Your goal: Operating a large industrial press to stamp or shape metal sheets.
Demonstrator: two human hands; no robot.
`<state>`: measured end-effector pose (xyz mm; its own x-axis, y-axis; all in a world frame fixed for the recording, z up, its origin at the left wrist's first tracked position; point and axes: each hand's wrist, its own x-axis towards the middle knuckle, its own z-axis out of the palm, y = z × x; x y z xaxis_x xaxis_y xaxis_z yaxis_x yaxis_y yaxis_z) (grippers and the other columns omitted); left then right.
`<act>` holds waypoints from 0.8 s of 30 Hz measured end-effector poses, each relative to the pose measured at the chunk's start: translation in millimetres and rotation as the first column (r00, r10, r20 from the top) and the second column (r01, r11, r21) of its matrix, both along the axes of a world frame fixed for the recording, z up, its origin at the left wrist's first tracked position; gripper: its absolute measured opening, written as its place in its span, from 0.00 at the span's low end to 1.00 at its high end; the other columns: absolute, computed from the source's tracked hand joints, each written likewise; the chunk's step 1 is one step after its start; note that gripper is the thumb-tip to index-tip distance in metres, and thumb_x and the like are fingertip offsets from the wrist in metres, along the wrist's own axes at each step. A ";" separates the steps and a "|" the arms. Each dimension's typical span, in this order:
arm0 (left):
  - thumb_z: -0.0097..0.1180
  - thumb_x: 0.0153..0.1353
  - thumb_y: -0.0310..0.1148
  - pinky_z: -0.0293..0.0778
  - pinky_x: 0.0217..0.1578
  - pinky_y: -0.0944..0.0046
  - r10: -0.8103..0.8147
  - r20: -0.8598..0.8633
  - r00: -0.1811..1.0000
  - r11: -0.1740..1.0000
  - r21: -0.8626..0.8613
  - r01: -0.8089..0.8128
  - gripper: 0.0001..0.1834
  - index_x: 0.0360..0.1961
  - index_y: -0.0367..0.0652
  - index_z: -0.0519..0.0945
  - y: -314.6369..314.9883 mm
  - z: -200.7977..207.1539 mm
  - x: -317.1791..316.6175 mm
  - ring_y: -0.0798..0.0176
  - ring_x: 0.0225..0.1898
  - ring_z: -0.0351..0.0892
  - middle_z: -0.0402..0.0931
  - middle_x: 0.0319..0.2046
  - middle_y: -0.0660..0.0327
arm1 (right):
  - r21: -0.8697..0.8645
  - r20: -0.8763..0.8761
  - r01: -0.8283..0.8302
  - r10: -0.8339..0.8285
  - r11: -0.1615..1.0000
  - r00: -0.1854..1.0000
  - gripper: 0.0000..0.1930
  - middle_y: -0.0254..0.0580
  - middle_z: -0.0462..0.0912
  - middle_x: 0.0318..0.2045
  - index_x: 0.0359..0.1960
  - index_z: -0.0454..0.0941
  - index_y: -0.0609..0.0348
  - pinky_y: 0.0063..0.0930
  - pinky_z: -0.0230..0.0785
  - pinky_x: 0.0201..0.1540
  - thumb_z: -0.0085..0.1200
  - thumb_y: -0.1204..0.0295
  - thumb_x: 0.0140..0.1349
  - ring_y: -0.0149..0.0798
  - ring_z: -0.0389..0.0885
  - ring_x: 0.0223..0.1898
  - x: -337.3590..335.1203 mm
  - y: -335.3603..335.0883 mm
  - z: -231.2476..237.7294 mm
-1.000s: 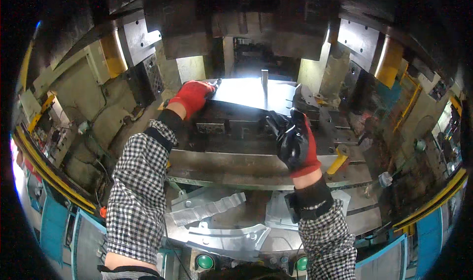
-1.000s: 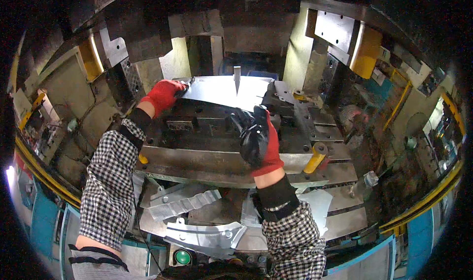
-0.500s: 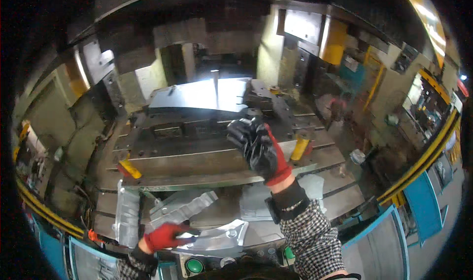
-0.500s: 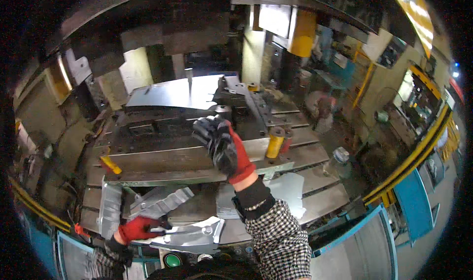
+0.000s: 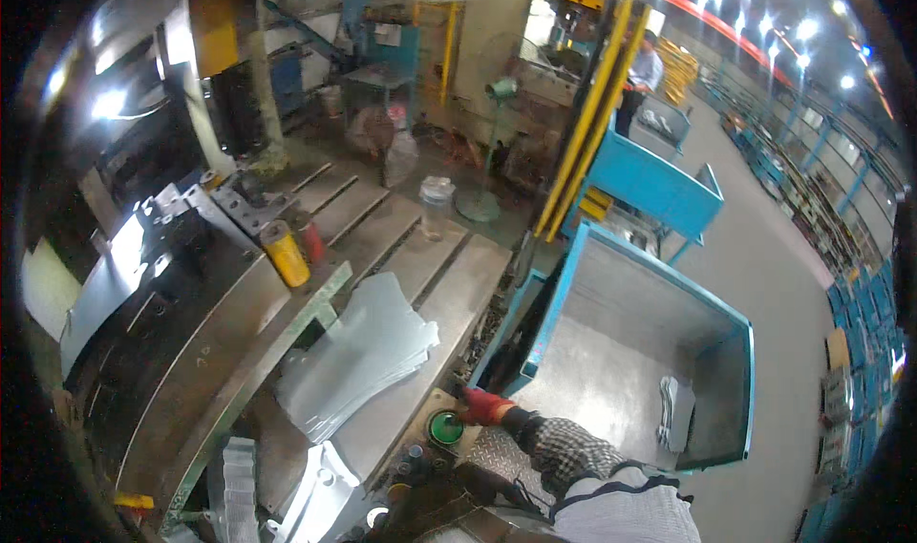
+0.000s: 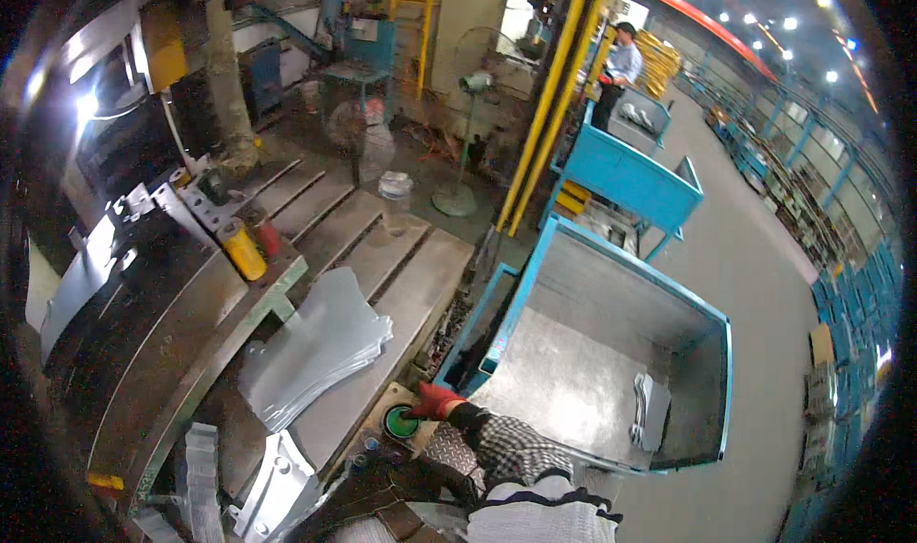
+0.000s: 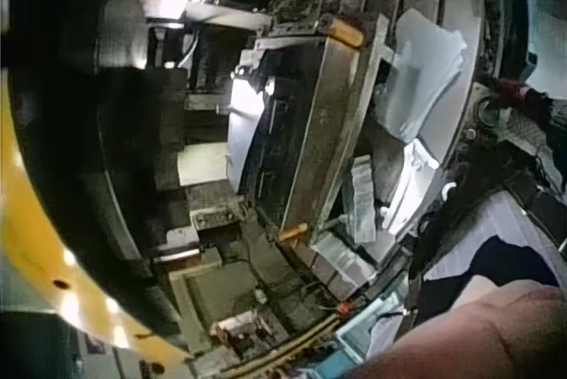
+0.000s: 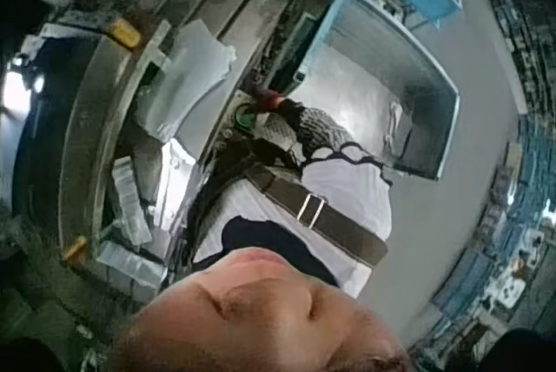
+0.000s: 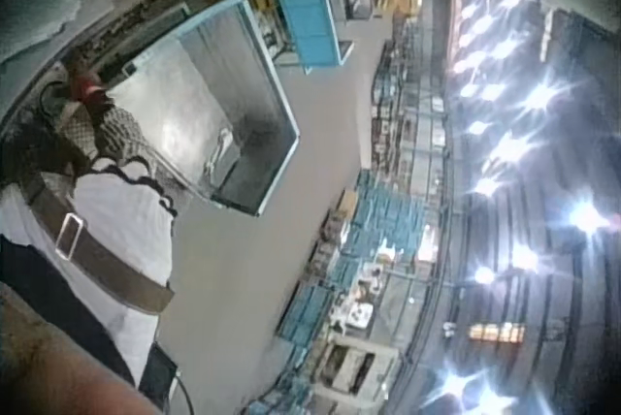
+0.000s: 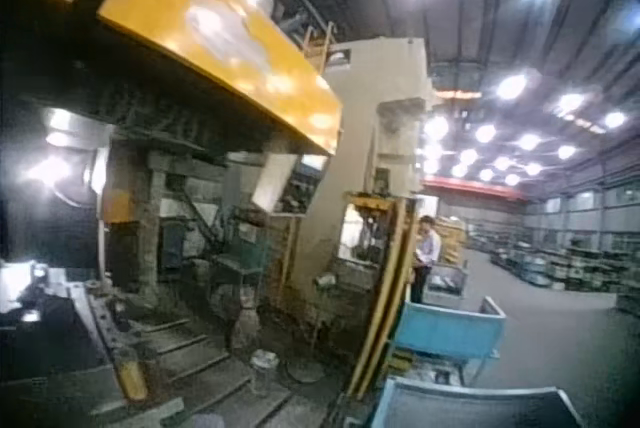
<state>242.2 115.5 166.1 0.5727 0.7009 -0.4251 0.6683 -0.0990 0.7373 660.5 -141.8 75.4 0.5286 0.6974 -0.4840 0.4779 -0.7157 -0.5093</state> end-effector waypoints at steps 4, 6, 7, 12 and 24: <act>0.65 0.60 0.37 0.77 0.48 0.56 0.039 -0.020 0.999 0.998 -0.055 -0.040 0.22 0.55 0.41 0.81 -34.7 -44.2 17.4 0.53 0.50 0.83 0.84 0.47 0.52 | -0.020 0.042 0.090 -0.089 0.996 0.995 0.50 0.65 0.77 0.55 0.60 0.69 0.62 0.52 0.71 0.57 0.69 0.38 0.42 0.62 0.77 0.56 -27.1 -6.2 -37.5; 0.65 0.60 0.37 0.77 0.47 0.56 0.087 -0.023 0.996 0.993 -0.075 -0.089 0.23 0.55 0.40 0.80 -50.3 -63.5 17.6 0.53 0.50 0.83 0.84 0.47 0.52 | -0.022 0.044 0.109 -0.108 0.994 0.993 0.49 0.63 0.76 0.54 0.59 0.69 0.61 0.53 0.71 0.57 0.70 0.40 0.41 0.63 0.76 0.56 -28.3 0.2 -38.7; 0.65 0.60 0.37 0.77 0.47 0.56 0.110 -0.027 0.994 0.991 -0.077 -0.112 0.23 0.55 0.40 0.80 -56.7 -71.0 17.3 0.52 0.50 0.83 0.84 0.47 0.52 | -0.029 0.050 0.115 -0.113 0.993 0.992 0.48 0.62 0.77 0.54 0.59 0.69 0.61 0.53 0.71 0.56 0.71 0.41 0.41 0.63 0.77 0.56 -27.2 2.1 -39.1; 0.65 0.59 0.35 0.78 0.46 0.55 0.232 -0.035 0.972 0.968 -0.091 -0.234 0.23 0.55 0.39 0.80 -77.1 -99.4 15.6 0.52 0.50 0.82 0.84 0.47 0.52 | 0.007 0.147 0.135 -0.134 0.991 0.980 0.44 0.65 0.78 0.52 0.55 0.69 0.63 0.52 0.73 0.54 0.71 0.46 0.42 0.63 0.79 0.53 -28.2 0.8 -37.5; 0.66 0.57 0.32 0.78 0.43 0.53 0.582 -0.120 0.804 0.805 -0.057 -0.591 0.24 0.54 0.35 0.79 -85.4 -105.9 -158.5 0.51 0.51 0.81 0.83 0.48 0.51 | 0.133 0.127 0.128 -0.145 0.983 0.981 0.46 0.65 0.80 0.47 0.55 0.69 0.65 0.49 0.75 0.53 0.76 0.48 0.37 0.62 0.80 0.51 -29.0 -3.1 -62.7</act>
